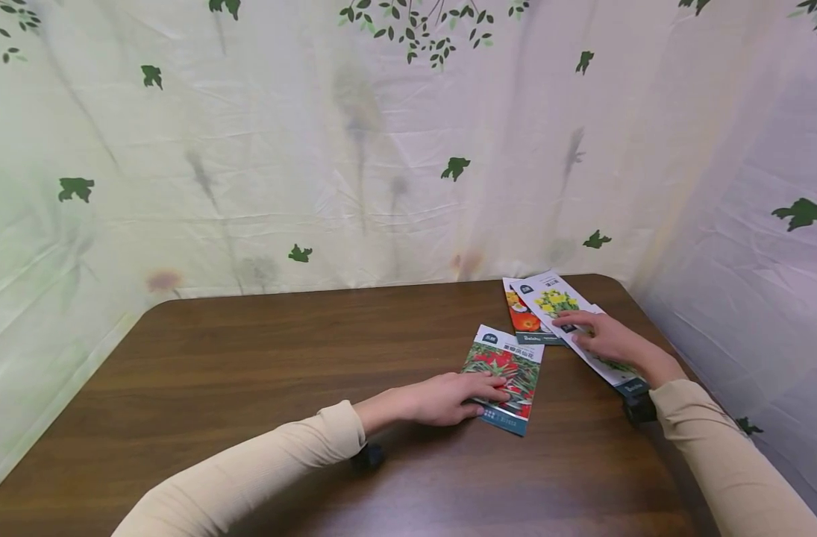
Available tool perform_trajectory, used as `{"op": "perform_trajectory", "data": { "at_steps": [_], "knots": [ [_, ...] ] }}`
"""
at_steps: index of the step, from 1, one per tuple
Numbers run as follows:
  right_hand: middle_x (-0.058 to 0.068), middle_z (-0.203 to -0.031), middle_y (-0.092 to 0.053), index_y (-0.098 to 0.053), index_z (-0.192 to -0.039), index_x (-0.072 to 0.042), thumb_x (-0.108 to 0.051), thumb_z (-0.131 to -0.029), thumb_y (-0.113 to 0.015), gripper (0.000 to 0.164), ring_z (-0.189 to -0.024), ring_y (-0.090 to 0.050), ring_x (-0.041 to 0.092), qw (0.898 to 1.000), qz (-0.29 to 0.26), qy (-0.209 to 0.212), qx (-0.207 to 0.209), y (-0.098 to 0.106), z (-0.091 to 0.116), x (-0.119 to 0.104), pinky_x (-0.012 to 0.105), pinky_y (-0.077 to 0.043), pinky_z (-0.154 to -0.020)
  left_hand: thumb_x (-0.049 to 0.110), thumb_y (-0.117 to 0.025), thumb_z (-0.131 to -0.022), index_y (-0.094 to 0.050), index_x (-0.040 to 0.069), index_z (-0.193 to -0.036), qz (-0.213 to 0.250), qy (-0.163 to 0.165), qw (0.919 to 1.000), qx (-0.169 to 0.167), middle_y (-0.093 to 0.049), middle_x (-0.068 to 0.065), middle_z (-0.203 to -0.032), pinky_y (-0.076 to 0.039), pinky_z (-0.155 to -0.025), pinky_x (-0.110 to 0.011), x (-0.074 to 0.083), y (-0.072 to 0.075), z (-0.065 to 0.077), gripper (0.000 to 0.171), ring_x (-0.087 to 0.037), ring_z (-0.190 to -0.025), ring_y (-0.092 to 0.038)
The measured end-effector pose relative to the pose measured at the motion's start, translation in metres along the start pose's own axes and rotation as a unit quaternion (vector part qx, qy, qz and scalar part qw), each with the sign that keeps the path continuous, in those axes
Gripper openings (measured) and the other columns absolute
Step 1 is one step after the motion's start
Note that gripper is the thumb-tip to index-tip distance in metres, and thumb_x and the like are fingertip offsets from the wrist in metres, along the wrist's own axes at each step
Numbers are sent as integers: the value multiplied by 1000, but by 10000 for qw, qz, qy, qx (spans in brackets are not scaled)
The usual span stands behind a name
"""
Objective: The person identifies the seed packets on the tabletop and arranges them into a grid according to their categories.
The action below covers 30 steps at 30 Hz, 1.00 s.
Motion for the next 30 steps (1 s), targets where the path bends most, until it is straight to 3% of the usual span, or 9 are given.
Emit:
{"op": "perform_trajectory", "data": {
  "at_steps": [30],
  "knots": [
    [31, -142, -43, -59, -133, -2, 1, -93, -60, 40, -132, -30, 56, 10000, -22, 37, -9, 0, 0, 0, 72, -25, -99, 13, -52, -102, -50, 20, -145, 177, 425, 9987, 200, -32, 1, -157, -27, -113, -33, 3, -8, 39, 44, -18, -145, -24]
  ]
}}
Point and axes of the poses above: each hand's wrist, its own z-axis away from the middle knuckle, its own y-axis out of the back of the hand, x = y × z, the point moved 3 cm from there along -z, towards the middle knuckle
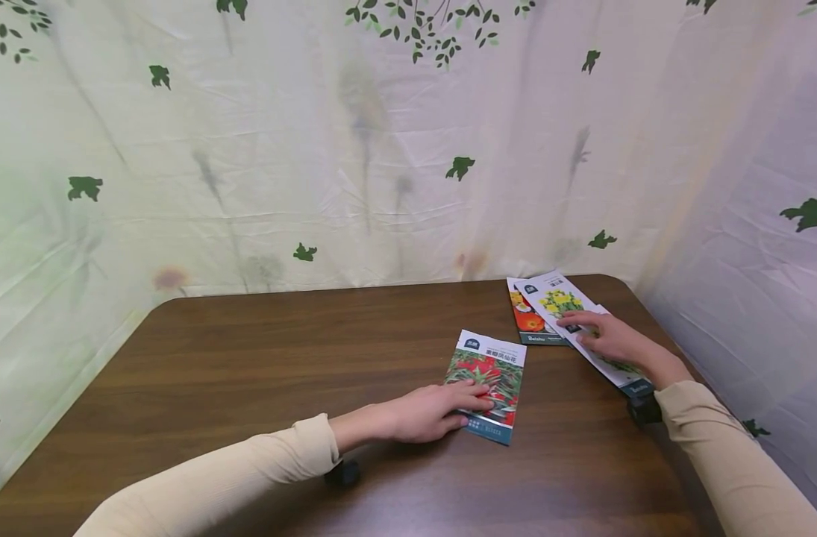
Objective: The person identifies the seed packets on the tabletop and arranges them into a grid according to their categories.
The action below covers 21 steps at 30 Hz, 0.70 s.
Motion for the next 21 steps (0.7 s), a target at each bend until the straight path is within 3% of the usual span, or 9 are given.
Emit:
{"op": "perform_trajectory", "data": {
  "at_steps": [12, 21],
  "knots": [
    [31, -143, -43, -59, -133, -2, 1, -93, -61, 40, -132, -30, 56, 10000, -24, -11, -16, -1, -1, -1, 72, -25, -99, 13, -51, -102, -49, 19, -146, -48, -102, 9999, 86, -33, 0, -157, -24, -114, -30, 0, -2, 16, 44, -17, -145, -23],
    [31, -142, -43, -59, -132, -1, 1, -93, -61, 39, -131, -30, 56, 10000, -37, 63, -6, 0, 0, -1, 71, -26, -98, 15, -52, -101, -50, 20, -145, -193, 96, 9994, 284, -35, 1, -156, -29, -112, -32, 3, -4, 30, 44, -17, -145, -26]
  ]
}}
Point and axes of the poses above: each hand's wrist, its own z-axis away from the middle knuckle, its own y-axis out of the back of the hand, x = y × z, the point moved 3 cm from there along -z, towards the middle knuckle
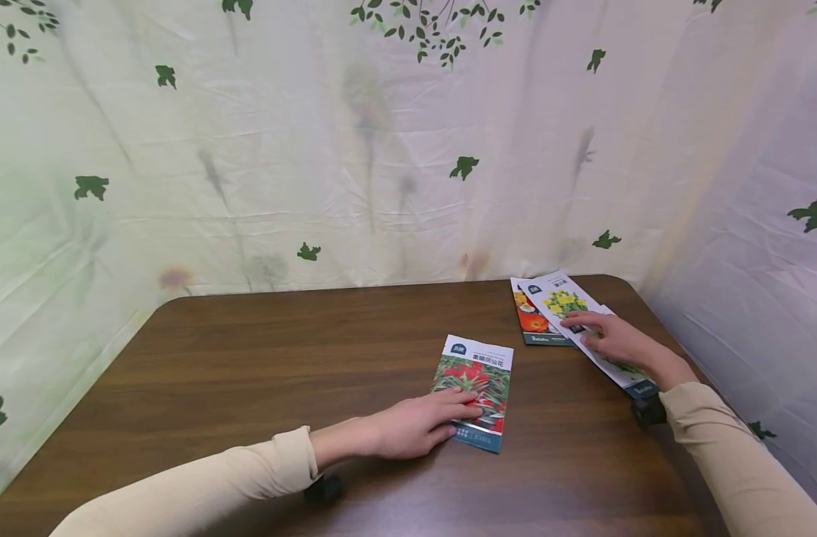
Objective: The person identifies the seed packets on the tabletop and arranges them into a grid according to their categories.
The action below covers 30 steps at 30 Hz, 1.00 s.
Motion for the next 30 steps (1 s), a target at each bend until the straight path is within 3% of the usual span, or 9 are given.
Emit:
{"op": "perform_trajectory", "data": {
  "at_steps": [10, 19, 30],
  "knots": [
    [31, -143, -42, -59, -134, -2, 2, -93, -58, 41, -132, -28, 57, 10000, 54, -49, -22, 1, 2, 0, 72, -24, -99, 18, -52, -102, -49, 17, -146, -215, 109, 9996, 153, -36, -3, -155, -27, -113, -32, 4, -1, 15, 43, -20, -144, -28],
    [31, -142, -43, -59, -133, -1, 1, -93, -59, 40, -131, -30, 57, 10000, 71, -25, -17, 0, 1, 0, 72, -26, -97, 17, -51, -103, -48, 15, -146, -131, 127, 9996, 214, -36, -5, -155, -25, -114, -33, 1, -4, 24, 44, -22, -144, -27],
    [31, -143, -42, -58, -134, -2, 2, -93, -58, 41, -132, -28, 57, 9999, 83, -19, -65, 1, 0, -1, 72, -25, -99, 15, -54, -100, -51, 12, -143, -283, 327, 9977, 522, -40, -8, -152, -29, -113, -36, 6, 1, 40, 43, -25, -141, -35]
  ]
}}
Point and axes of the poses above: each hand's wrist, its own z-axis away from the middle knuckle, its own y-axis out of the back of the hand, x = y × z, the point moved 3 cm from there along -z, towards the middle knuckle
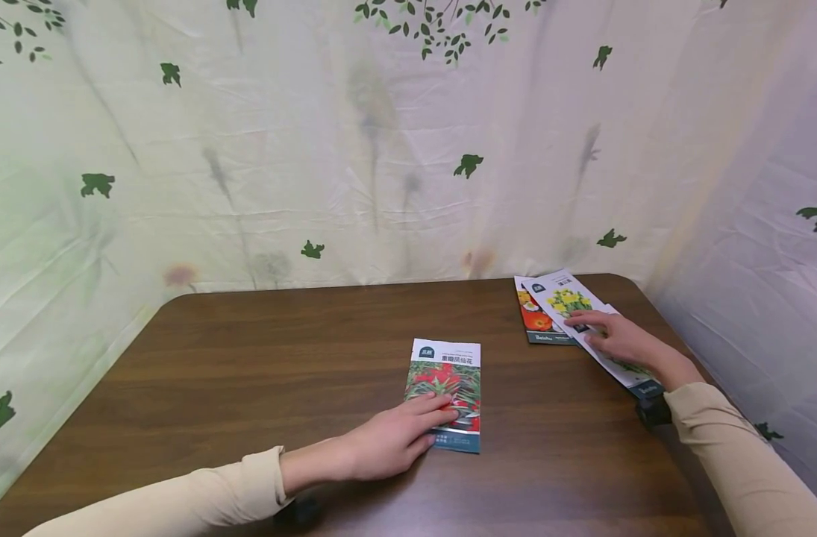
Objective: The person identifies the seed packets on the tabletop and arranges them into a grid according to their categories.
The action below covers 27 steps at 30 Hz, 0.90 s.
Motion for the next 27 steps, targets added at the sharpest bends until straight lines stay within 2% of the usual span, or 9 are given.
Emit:
{"op": "perform_trajectory", "data": {
  "at_steps": [16, 27],
  "knots": [
    [31, -143, -42, -58, -134, -3, 0, -93, -59, 41, -132, -29, 57, 10000, -27, -5, -19, -1, -1, 2, 72, -25, -98, 13, -54, -100, -51, 12, -143, 68, 330, 9992, 229, -39, -8, -154, -28, -114, -38, -4, 1, 25, 43, -26, -141, -34],
    [31, -141, -44, -59, -132, -2, 2, -92, -60, 40, -131, -31, 56, 10000, -45, 69, 49, -1, 0, 3, 70, -26, -98, 16, -54, -101, -52, 12, -143, -177, 324, 9989, 302, -42, -9, -151, -32, -111, -41, -5, 1, 34, 42, -28, -139, -38]
  ]
}}
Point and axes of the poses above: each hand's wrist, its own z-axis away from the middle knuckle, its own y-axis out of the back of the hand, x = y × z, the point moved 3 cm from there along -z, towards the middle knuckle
